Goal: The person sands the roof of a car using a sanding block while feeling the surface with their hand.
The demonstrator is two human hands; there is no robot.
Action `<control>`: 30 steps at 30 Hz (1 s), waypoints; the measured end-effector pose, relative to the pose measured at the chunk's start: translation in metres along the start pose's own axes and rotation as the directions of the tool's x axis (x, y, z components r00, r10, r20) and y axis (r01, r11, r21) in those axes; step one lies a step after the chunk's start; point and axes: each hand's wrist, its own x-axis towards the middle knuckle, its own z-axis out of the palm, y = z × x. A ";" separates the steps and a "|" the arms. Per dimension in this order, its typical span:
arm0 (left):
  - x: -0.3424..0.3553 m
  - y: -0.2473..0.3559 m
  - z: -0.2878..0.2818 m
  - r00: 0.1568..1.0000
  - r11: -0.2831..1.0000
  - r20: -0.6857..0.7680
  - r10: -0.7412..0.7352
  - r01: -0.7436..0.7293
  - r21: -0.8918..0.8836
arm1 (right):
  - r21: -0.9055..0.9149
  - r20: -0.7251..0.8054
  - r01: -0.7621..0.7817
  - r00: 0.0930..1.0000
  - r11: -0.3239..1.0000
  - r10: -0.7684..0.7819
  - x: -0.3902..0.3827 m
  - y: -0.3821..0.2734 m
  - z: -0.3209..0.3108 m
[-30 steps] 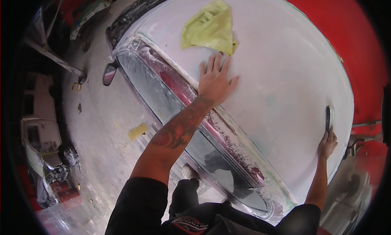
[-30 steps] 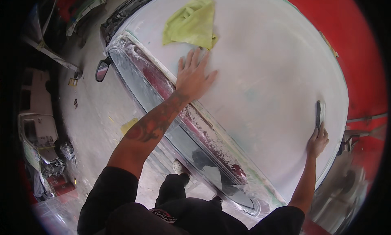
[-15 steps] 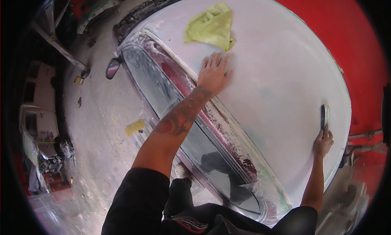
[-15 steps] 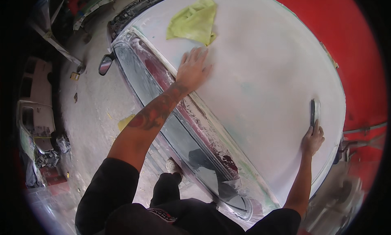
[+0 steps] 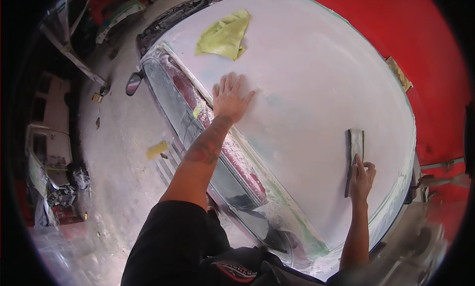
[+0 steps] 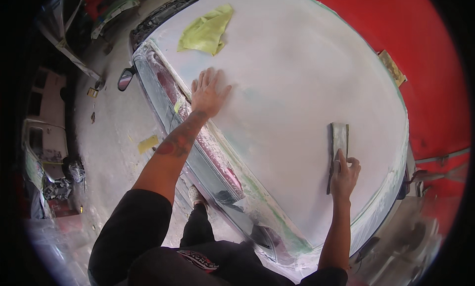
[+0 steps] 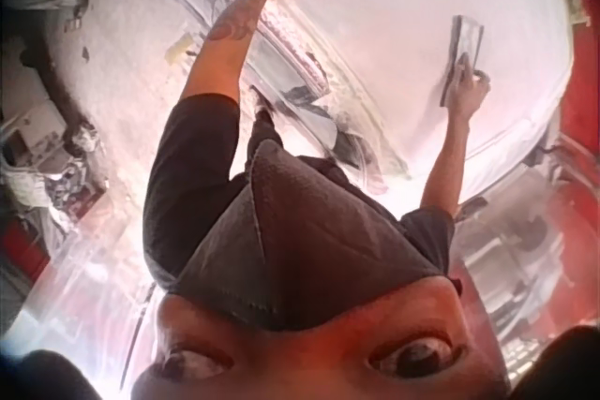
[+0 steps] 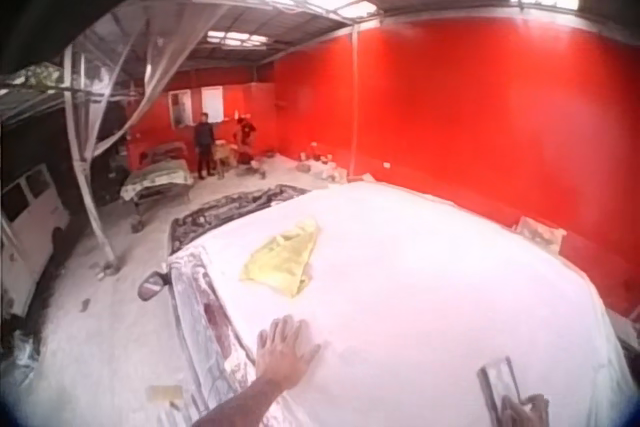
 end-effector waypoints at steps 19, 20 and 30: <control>0.011 -0.013 0.015 0.992 0.989 -0.100 0.074 -0.060 0.137 | 0.089 -0.049 -0.104 0.993 0.991 0.109 -0.007 -0.008 0.007; 0.012 -0.021 0.013 0.992 0.987 -0.115 0.061 -0.043 0.153 | 0.083 -0.059 -0.076 0.995 0.994 0.081 -0.004 -0.015 0.009; 0.004 0.003 0.008 1.000 0.997 -0.015 0.024 -0.023 0.076 | 0.237 0.119 -0.282 0.958 0.930 0.260 0.009 -0.023 -0.016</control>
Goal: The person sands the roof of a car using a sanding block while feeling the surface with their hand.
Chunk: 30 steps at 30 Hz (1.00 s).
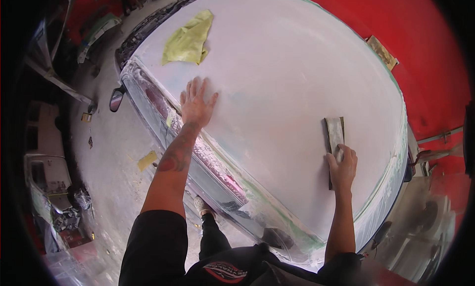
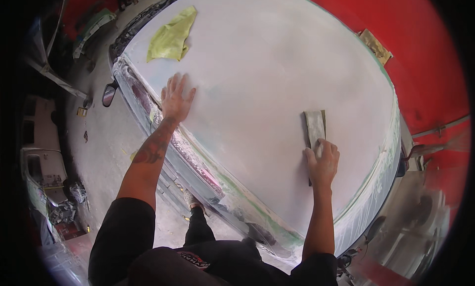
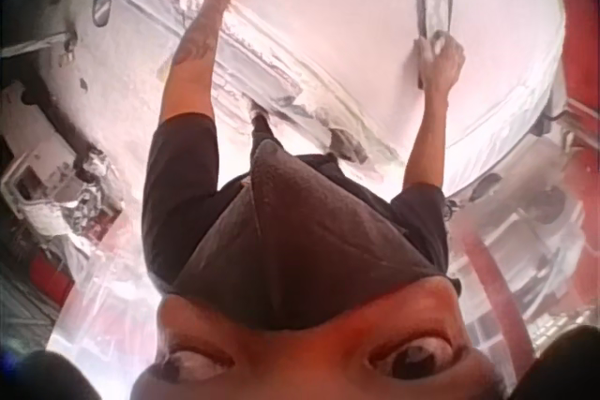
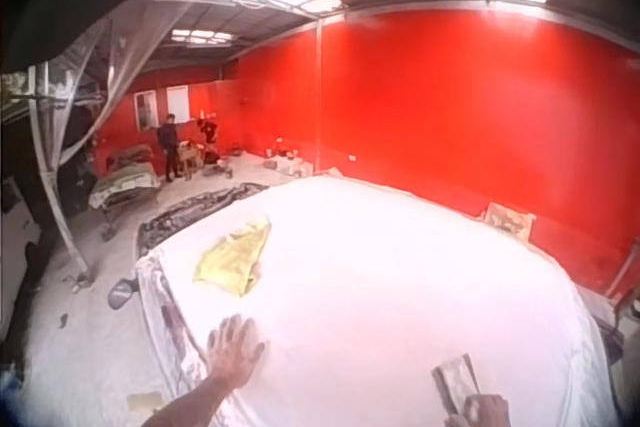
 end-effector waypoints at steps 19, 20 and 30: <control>-0.004 -0.008 -0.007 0.999 0.999 -0.009 -0.033 0.033 -0.035 | -0.109 -0.103 0.338 0.931 0.935 -0.349 0.016 0.037 0.038; -0.005 -0.009 -0.009 0.999 0.998 -0.013 -0.041 0.040 -0.044 | -0.067 -0.063 0.350 0.933 0.934 -0.354 -0.027 0.025 0.036; -0.002 0.015 -0.002 0.999 0.987 -0.021 -0.024 0.020 -0.159 | -0.327 -0.087 0.286 0.940 0.901 -0.330 0.122 0.029 0.008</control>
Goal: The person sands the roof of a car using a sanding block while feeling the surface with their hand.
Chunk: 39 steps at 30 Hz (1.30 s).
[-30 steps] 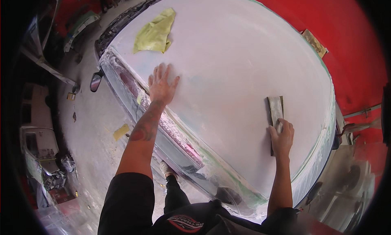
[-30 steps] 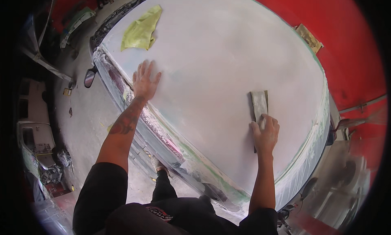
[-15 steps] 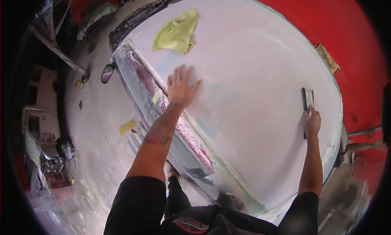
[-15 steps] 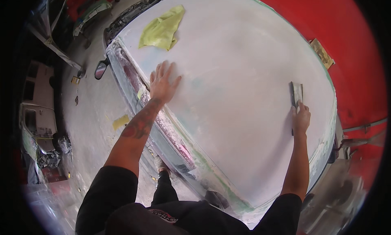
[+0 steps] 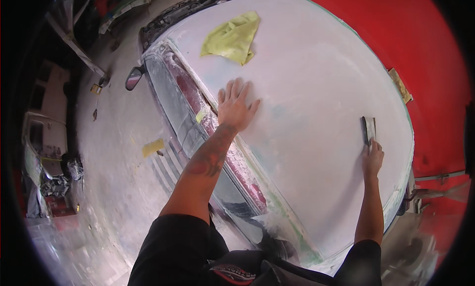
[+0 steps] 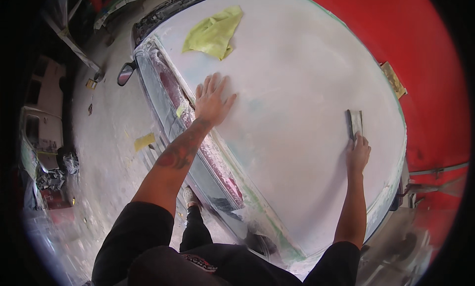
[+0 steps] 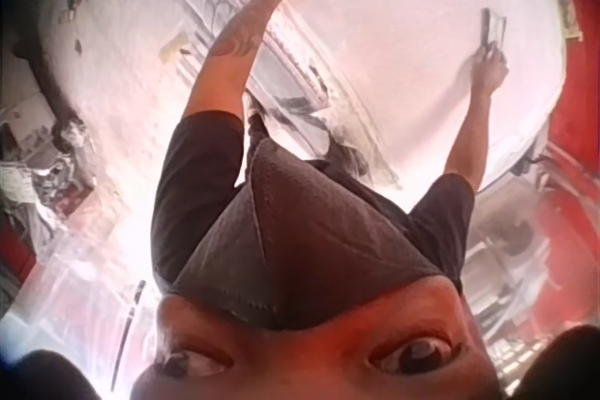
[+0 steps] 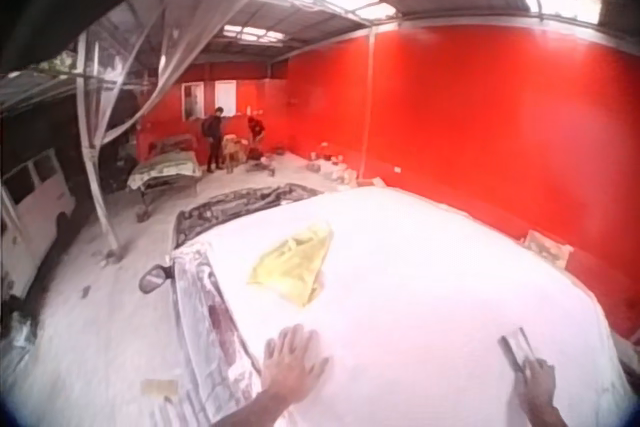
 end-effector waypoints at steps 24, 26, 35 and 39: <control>-0.005 -0.018 -0.011 0.999 1.000 -0.033 0.000 0.001 0.006 | 0.116 0.046 0.257 0.963 0.959 -0.264 -0.152 -0.101 -0.012; -0.004 -0.020 -0.014 1.000 1.000 -0.024 0.001 -0.001 0.003 | 0.049 -0.016 0.249 0.968 0.967 -0.249 -0.090 -0.076 0.005; -0.005 -0.022 -0.006 0.999 1.000 -0.052 0.003 -0.003 -0.009 | 0.102 0.020 0.116 0.993 0.988 -0.118 -0.135 -0.103 0.012; -0.003 -0.017 -0.013 0.999 1.000 -0.037 0.009 -0.010 -0.017 | 0.120 0.104 0.282 0.950 0.952 -0.295 -0.175 -0.105 -0.018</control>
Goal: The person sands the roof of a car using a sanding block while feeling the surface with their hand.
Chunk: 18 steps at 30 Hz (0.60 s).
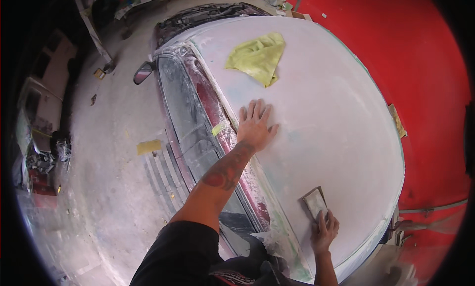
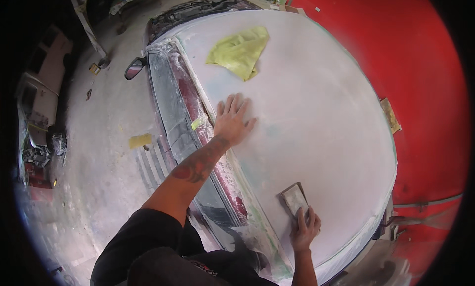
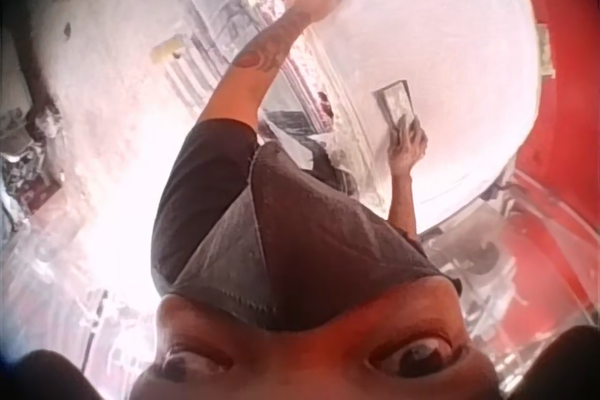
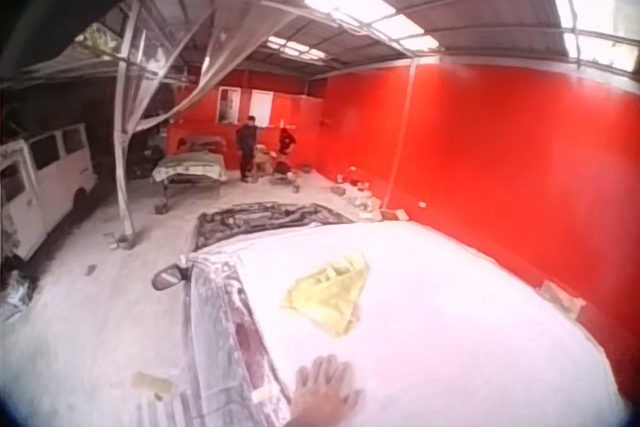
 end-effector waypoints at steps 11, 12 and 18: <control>-0.002 -0.004 0.007 0.999 1.000 -0.040 0.015 -0.015 -0.006 | -0.099 -0.047 -0.208 0.978 0.973 0.204 0.058 0.045 0.015; -0.001 0.001 0.003 1.000 1.000 -0.023 0.015 -0.016 -0.014 | -0.075 -0.042 -0.206 0.978 0.976 0.204 0.023 0.023 0.009; -0.001 -0.002 0.006 0.998 0.999 -0.054 0.031 -0.030 0.027 | -0.055 -0.087 -0.171 0.982 0.984 0.166 0.057 0.071 0.011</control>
